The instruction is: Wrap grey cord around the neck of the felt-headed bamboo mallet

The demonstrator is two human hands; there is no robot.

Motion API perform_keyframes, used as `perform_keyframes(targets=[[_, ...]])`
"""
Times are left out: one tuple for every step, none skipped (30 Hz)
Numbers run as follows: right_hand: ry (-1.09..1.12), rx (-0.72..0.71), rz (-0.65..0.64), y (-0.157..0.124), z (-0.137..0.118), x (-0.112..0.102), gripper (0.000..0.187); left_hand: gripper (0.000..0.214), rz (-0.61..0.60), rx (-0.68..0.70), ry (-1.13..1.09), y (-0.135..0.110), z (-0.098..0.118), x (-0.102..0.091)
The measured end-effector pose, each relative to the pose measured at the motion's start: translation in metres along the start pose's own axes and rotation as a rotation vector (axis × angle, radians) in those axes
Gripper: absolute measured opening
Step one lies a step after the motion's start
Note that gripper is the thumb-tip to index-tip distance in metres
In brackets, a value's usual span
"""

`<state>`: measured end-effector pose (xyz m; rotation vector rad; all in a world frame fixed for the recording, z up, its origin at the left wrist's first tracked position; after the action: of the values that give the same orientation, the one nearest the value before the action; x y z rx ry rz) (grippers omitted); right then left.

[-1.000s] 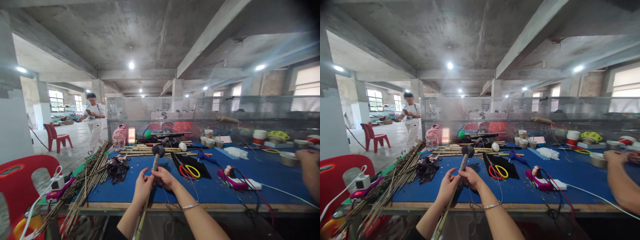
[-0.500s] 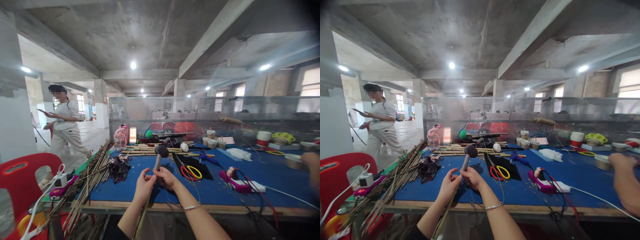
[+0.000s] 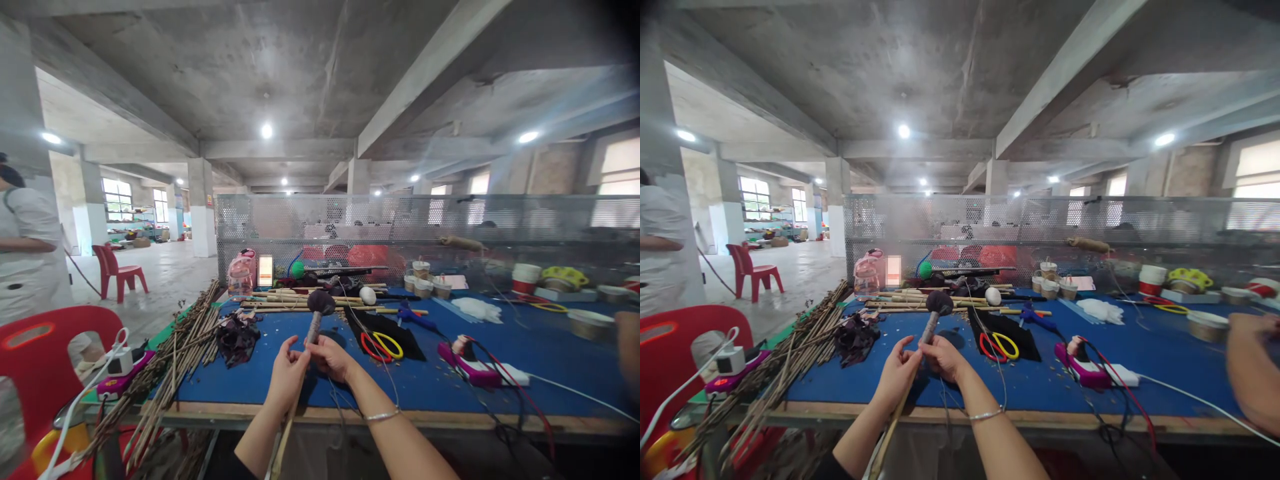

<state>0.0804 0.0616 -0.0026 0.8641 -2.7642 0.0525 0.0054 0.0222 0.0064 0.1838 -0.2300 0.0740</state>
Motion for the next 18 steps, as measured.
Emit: perform_keyframes(targets=[[-0.001, -0.003, 0.001, -0.0001, -0.0003, 0.0004, 0.036, 0.063, 0.011, 0.039, 0.010, 0.0009, 0.0017, -0.0010], [-0.006, -0.006, -0.001, -0.0003, -0.0007, 0.0009, 0.036, 0.064, 0.020, 0.070, 0.019, 0.0016, 0.0028, -0.0020], [-0.013, -0.007, 0.000, -0.0005, -0.0009, 0.0010, 0.036, 0.066, 0.028, 0.087, 0.026, 0.0022, 0.0030, -0.0029], [-0.018, -0.006, 0.000, -0.0008, -0.0010, 0.0009, 0.036, 0.067, 0.038, 0.093, 0.031, 0.0026, 0.0026, -0.0041], [-0.017, -0.004, 0.000, -0.0010, -0.0010, 0.0006, 0.036, 0.068, 0.044, 0.093, 0.035, 0.0027, 0.0021, -0.0049], [-0.011, -0.003, -0.002, -0.0012, -0.0011, 0.0002, 0.036, 0.069, 0.044, 0.088, 0.037, 0.0026, 0.0019, -0.0050], [-0.001, -0.003, -0.008, -0.0012, -0.0010, 0.0001, 0.036, 0.070, 0.040, 0.080, 0.034, 0.0023, 0.0019, -0.0047], [0.010, -0.003, -0.018, -0.0010, -0.0010, 0.0004, 0.037, 0.071, 0.032, 0.065, 0.031, 0.0017, 0.0016, -0.0038], [0.020, -0.004, -0.030, -0.0007, -0.0009, 0.0009, 0.038, 0.072, 0.021, 0.045, 0.030, 0.0010, 0.0012, -0.0023], [0.025, -0.005, -0.040, -0.0003, -0.0005, 0.0013, 0.038, 0.072, 0.010, 0.023, 0.030, 0.0002, 0.0006, -0.0007], [0.026, -0.005, -0.046, 0.0003, 0.0001, 0.0015, 0.037, 0.071, 0.000, 0.001, 0.034, -0.0006, 0.0000, 0.0009], [0.024, -0.005, -0.047, 0.0010, 0.0007, 0.0014, 0.037, 0.070, -0.003, -0.017, 0.041, -0.0013, -0.0004, 0.0019], [0.022, -0.007, -0.044, 0.0017, 0.0013, 0.0010, 0.037, 0.067, -0.004, -0.029, 0.055, -0.0018, -0.0005, 0.0026], [0.018, -0.010, -0.038, 0.0023, 0.0018, 0.0006, 0.037, 0.064, 0.001, -0.028, 0.070, -0.0019, 0.0003, 0.0026], [0.014, -0.013, -0.032, 0.0028, 0.0021, 0.0001, 0.037, 0.060, 0.010, -0.016, 0.081, -0.0018, 0.0017, 0.0020], [0.010, -0.019, -0.023, 0.0031, 0.0019, -0.0005, 0.037, 0.057, 0.021, 0.004, 0.087, -0.0014, 0.0035, 0.0011], [0.006, -0.026, -0.015, 0.0031, 0.0015, -0.0009, 0.037, 0.055, 0.031, 0.027, 0.087, -0.0008, 0.0052, 0.0000], [0.000, -0.031, -0.009, 0.0029, 0.0010, -0.0012, 0.037, 0.055, 0.040, 0.048, 0.081, -0.0002, 0.0063, -0.0013]])
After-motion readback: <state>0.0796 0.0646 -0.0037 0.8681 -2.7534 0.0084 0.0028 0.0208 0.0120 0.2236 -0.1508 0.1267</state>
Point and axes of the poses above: each hand's wrist, its own y-axis towards the middle knuckle, its own x-axis out of the palm, z = x × y, the point moved 10 cm from there along y, towards the middle knuckle, and after that the axes turned 2 degrees about -x, right-handed, at the moved point
